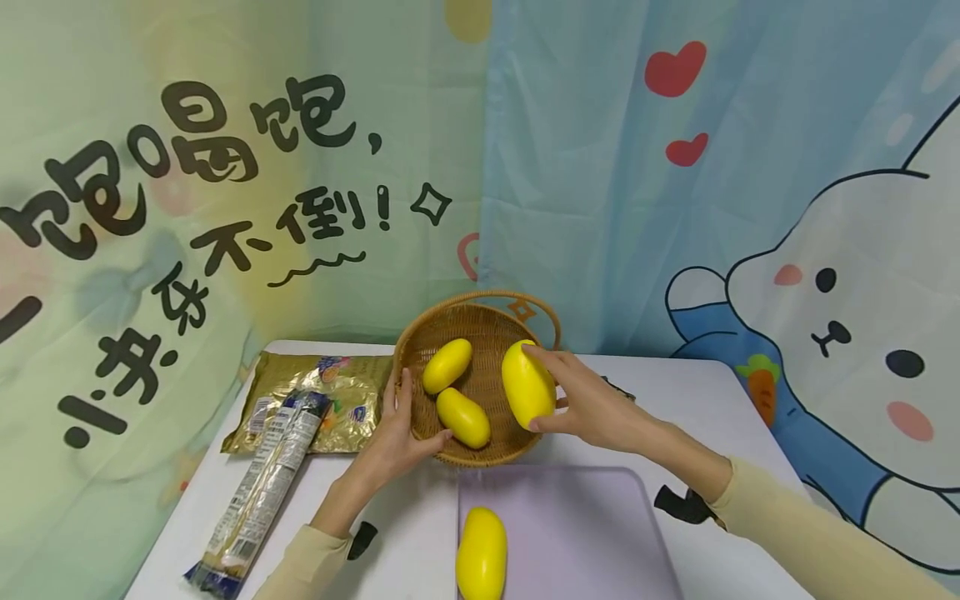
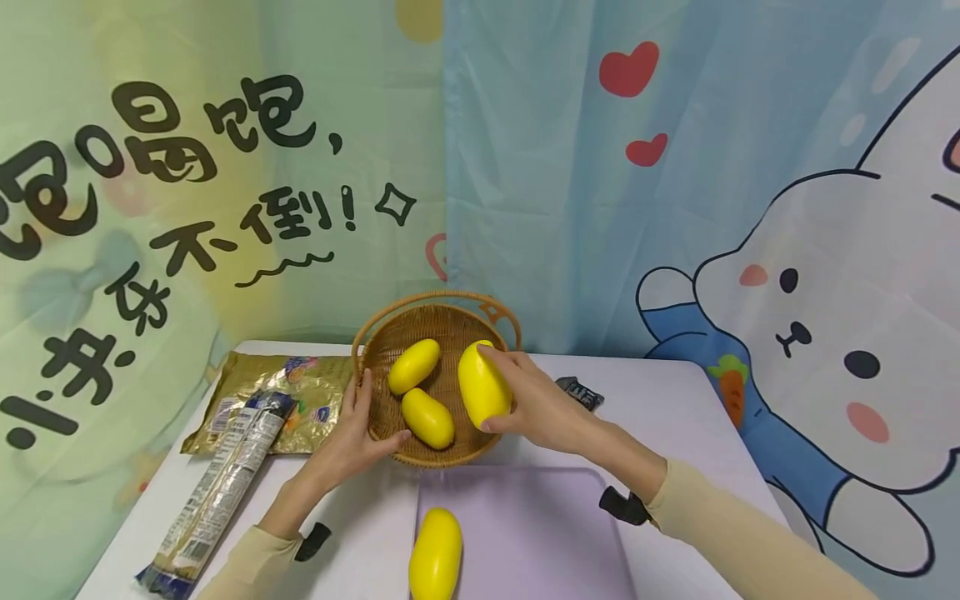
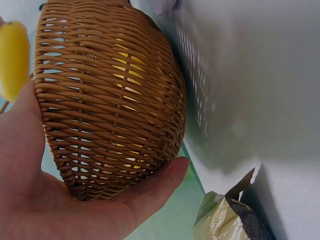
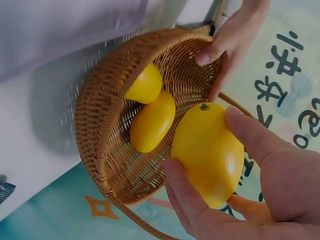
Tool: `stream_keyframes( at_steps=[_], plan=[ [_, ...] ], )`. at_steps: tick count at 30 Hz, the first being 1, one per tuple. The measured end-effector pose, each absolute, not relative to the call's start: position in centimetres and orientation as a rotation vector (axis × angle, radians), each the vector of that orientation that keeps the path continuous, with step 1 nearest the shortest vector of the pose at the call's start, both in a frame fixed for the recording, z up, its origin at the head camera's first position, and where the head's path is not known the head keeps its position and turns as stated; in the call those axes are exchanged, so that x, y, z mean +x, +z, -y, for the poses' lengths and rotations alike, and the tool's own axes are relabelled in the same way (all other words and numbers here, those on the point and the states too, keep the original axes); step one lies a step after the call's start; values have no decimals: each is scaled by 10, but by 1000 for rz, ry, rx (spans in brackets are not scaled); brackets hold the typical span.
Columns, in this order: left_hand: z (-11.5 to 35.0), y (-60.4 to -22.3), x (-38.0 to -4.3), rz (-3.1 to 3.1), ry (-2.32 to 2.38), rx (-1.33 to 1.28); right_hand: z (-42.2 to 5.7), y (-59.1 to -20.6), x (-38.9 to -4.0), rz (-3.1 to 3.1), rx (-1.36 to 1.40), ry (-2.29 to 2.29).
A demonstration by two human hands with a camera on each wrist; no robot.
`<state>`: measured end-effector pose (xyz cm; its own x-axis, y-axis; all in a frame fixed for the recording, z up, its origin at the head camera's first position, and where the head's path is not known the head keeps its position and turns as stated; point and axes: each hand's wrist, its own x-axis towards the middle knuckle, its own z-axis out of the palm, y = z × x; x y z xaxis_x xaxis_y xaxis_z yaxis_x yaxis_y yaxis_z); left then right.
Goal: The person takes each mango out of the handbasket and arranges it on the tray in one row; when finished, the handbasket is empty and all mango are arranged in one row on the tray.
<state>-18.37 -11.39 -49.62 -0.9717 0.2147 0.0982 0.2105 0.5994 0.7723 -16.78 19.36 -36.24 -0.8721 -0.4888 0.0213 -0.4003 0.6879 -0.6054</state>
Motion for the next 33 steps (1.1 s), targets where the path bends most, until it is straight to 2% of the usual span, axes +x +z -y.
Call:
stream_keyframes(
  at_steps=[10,20,33],
  plan=[
    [114,-495,-182,-2799,1356,357,-214,-378,-122,-2699,-612,-1083],
    [114,-495,-183,-2801,1346,358,-216,-417,-76,-2501,-402,-1226],
    [113,-496,-183,-2813,1320,353,-207,-471,-55,-2356,-342,-1283]
  ],
)
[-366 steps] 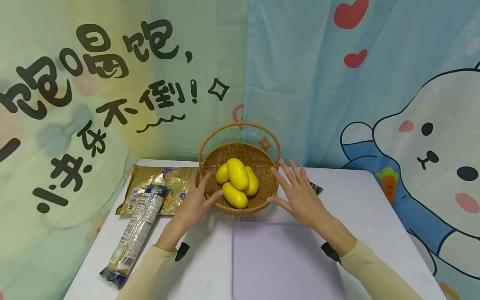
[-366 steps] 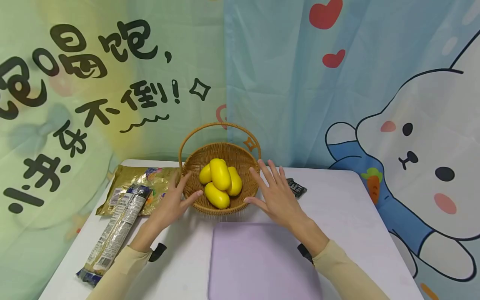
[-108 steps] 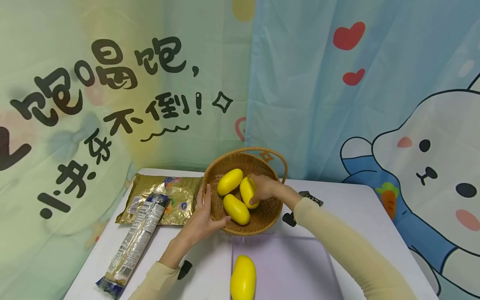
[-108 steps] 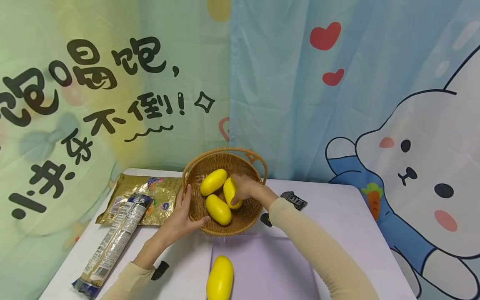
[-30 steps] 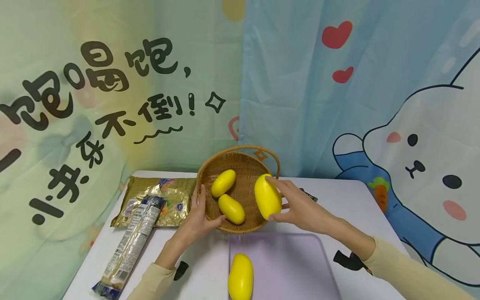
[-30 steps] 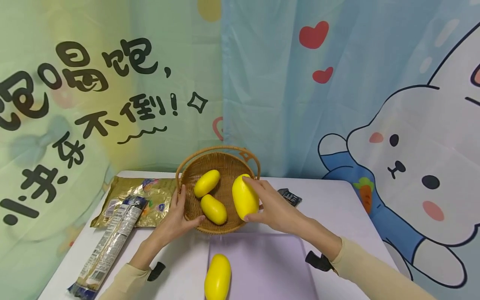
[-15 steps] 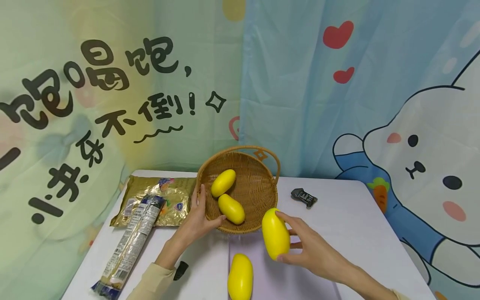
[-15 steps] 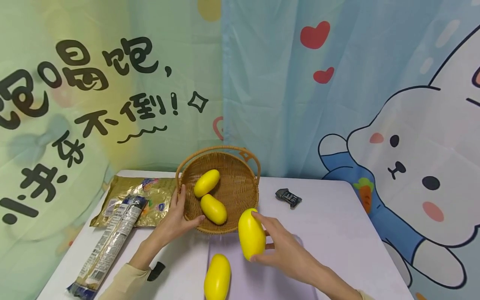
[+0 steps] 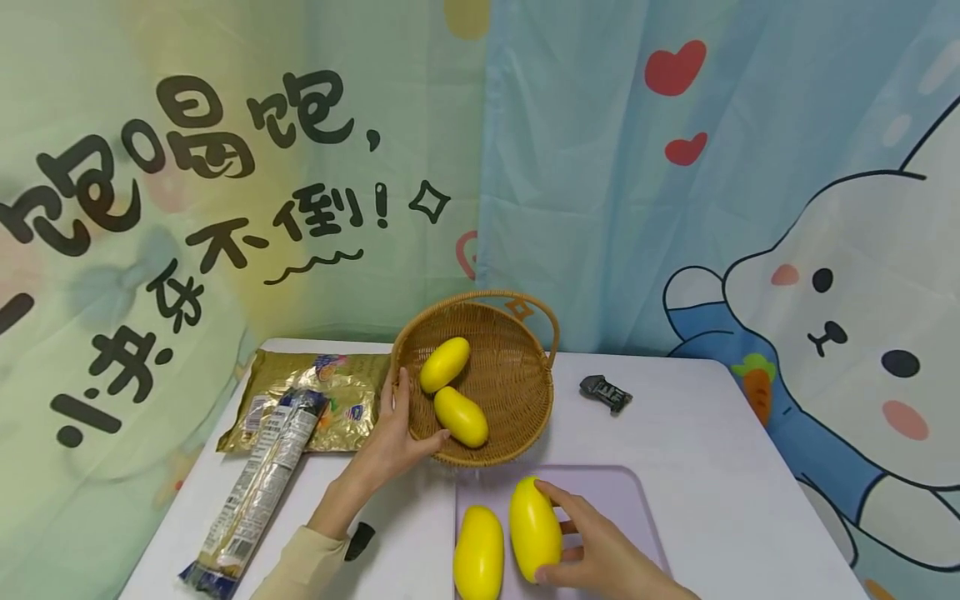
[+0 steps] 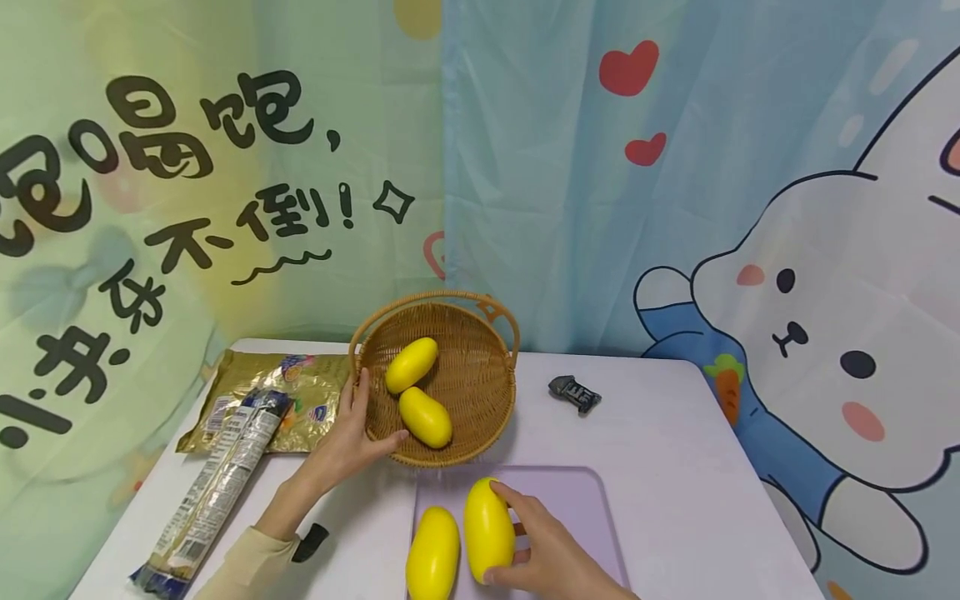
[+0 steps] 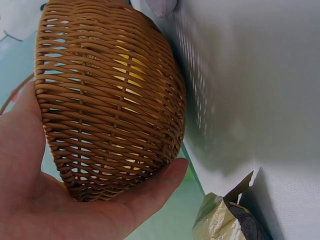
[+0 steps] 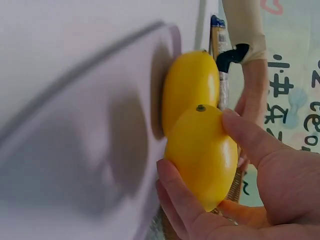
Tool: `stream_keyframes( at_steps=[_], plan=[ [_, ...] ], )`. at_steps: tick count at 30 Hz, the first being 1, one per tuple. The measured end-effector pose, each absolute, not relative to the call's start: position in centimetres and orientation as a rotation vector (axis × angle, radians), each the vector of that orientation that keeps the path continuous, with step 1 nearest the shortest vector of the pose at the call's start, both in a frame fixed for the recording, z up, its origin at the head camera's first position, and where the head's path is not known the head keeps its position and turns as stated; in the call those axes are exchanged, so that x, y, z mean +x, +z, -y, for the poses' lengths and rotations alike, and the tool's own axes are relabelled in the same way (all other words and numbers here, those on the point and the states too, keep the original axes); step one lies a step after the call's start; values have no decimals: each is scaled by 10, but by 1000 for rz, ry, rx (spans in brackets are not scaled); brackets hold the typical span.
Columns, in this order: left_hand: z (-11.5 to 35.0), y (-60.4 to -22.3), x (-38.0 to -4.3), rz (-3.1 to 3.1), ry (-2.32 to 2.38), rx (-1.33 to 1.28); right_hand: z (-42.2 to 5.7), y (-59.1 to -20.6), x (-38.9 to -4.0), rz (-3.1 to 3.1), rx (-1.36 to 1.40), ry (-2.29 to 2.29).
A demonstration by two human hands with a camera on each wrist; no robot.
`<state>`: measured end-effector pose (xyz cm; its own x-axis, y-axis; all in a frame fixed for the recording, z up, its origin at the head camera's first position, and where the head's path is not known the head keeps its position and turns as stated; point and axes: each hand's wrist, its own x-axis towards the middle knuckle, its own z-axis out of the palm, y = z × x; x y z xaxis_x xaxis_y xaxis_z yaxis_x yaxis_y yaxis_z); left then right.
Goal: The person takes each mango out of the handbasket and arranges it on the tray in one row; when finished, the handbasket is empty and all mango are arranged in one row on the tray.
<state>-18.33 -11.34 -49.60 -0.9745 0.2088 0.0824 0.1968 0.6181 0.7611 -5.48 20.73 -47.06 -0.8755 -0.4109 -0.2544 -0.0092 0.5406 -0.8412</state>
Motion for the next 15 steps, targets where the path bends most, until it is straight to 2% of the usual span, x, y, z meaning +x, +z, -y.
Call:
stream_keyframes(
  at_steps=[15],
  plan=[
    [114,-495,-183,-2794,1332,353,-198,-496,-55,-2278,-288,-1265]
  ],
)
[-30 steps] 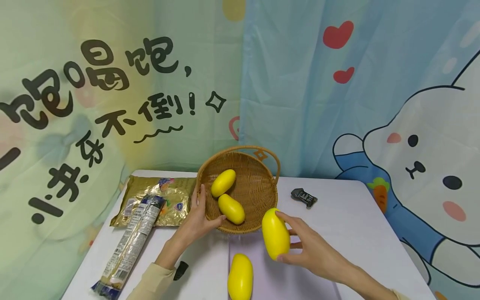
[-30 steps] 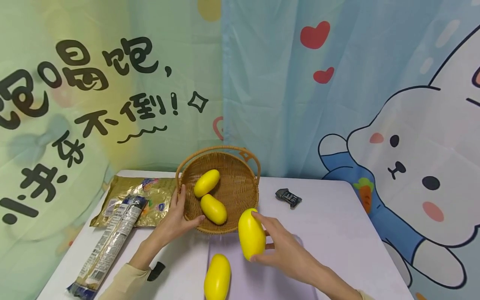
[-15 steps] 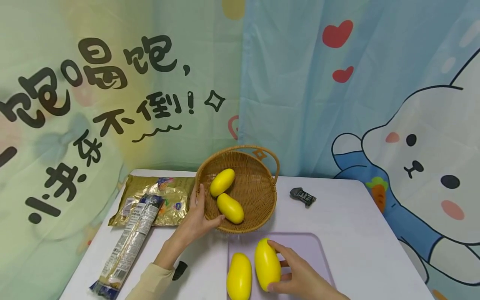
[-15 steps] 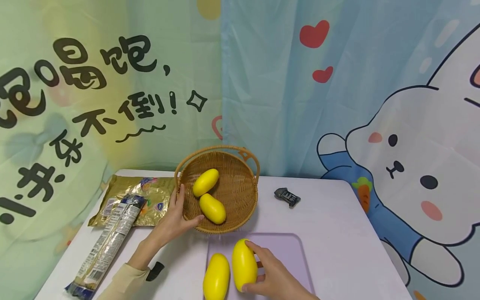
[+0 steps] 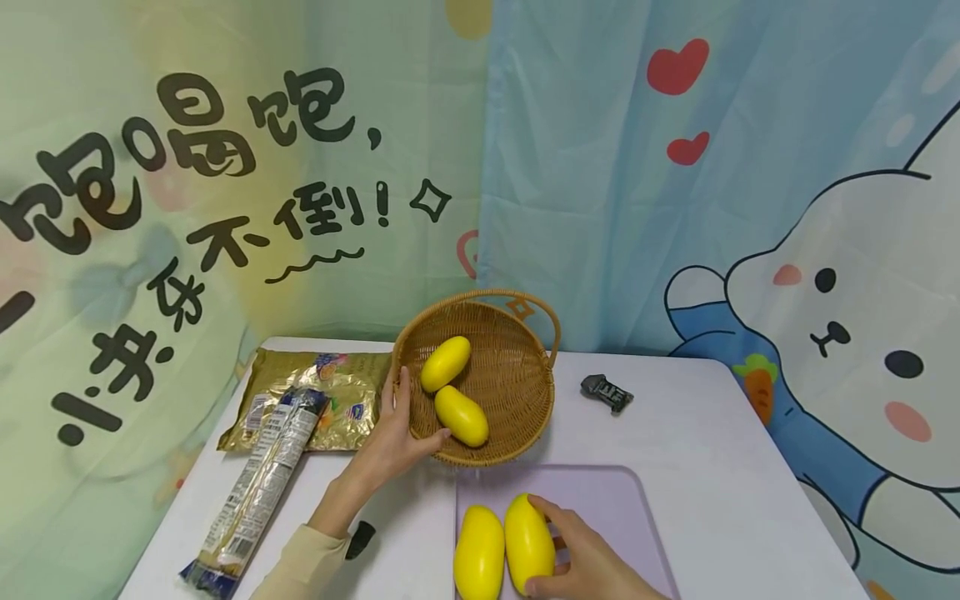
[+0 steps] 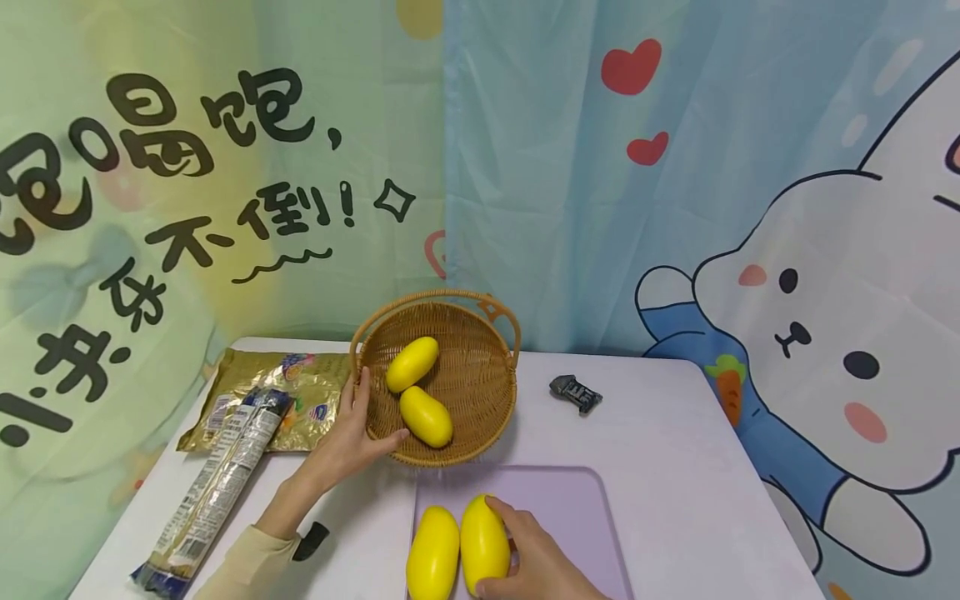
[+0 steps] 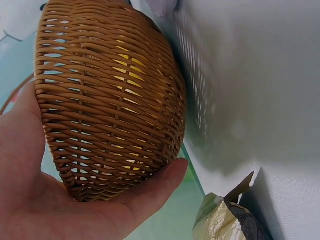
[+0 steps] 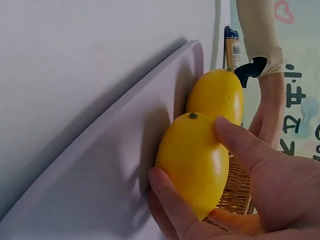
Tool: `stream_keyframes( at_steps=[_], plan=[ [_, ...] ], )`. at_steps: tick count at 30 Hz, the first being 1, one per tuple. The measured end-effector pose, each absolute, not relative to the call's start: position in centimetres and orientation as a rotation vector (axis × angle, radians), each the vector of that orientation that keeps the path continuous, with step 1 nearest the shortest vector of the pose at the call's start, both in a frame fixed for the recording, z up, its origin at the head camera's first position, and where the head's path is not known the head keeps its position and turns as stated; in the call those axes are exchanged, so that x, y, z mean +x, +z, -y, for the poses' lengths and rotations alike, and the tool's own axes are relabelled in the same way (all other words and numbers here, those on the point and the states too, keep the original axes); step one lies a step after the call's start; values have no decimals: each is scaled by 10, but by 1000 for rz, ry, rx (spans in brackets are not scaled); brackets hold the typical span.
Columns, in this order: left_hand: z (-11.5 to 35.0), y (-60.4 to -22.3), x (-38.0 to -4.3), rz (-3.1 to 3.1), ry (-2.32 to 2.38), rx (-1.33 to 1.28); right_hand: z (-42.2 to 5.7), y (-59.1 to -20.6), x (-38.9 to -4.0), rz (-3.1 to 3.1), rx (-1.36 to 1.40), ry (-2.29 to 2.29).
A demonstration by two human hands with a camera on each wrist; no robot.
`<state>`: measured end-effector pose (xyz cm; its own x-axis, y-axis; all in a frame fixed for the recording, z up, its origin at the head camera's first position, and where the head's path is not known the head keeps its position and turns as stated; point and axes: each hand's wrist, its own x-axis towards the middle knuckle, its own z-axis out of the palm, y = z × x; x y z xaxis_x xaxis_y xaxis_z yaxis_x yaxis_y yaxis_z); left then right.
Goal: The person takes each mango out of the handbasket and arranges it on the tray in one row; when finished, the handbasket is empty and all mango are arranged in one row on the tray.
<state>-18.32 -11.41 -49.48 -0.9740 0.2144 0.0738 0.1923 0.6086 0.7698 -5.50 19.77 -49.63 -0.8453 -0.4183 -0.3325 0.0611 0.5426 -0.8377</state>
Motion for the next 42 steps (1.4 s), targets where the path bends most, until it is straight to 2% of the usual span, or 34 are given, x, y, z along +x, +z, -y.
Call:
stream_keyframes(
  at_steps=[19,23,30,35,42],
  plan=[
    [113,-494,-183,-2767,1359,354,-200,-485,-53,-2330,-224,-1147],
    [113,-493,-182,-2788,1352,358,-206,-468,-56,-2428,-230,-1081],
    [115,-494,-181,-2808,1350,354,-218,-414,-79,-2706,-235,-926],
    [114,-495,-182,-2813,1350,385,-227,-381,-99,-2870,-433,-835],
    [113,-493,-181,-2807,1362,387,-222,-358,-135,-2913,-668,-813]
  ],
)
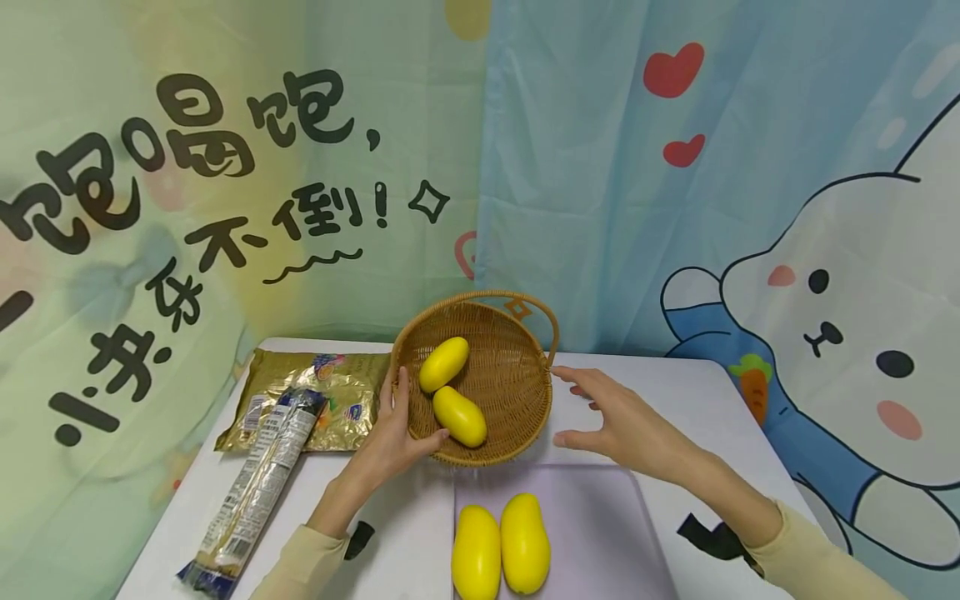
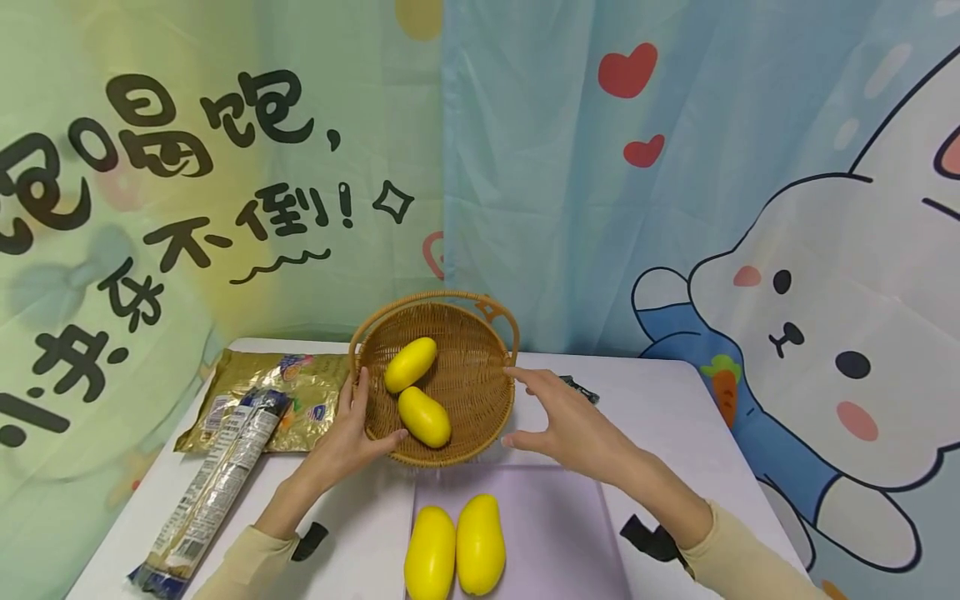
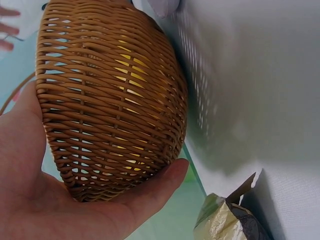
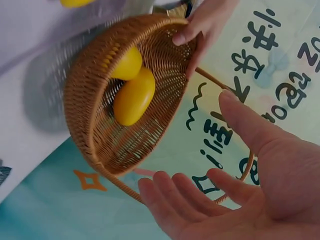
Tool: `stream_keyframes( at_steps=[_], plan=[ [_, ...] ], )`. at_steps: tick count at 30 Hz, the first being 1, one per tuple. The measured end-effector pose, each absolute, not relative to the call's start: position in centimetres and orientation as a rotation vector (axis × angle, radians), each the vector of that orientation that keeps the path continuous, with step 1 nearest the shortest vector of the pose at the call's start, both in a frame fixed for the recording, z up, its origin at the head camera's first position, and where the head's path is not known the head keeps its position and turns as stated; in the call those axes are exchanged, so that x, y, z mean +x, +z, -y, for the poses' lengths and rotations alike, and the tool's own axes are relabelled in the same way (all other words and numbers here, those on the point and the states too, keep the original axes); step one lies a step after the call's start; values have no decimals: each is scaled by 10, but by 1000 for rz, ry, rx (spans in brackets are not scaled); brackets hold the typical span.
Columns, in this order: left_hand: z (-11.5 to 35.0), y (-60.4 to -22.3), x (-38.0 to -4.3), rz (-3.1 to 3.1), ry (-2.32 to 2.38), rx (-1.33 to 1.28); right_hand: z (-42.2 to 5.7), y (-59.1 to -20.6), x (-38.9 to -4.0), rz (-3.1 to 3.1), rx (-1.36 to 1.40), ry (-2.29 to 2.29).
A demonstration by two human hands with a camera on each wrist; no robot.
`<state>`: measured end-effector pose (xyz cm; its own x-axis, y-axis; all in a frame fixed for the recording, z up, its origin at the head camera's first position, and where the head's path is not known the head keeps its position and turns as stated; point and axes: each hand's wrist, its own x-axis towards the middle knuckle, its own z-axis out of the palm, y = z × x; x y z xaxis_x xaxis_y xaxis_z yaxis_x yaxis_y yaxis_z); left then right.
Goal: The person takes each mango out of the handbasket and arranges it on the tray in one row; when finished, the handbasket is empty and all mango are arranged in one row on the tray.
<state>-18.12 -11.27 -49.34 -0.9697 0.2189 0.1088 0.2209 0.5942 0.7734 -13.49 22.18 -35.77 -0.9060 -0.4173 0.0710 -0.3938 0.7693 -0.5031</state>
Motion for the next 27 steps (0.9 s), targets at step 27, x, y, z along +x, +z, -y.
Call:
stream_keyframes(
  at_steps=[27],
  plan=[
    [112,-494,-180,2822,-1341,-371,-137,-371,-253,-2522,-923,-567]
  ],
)
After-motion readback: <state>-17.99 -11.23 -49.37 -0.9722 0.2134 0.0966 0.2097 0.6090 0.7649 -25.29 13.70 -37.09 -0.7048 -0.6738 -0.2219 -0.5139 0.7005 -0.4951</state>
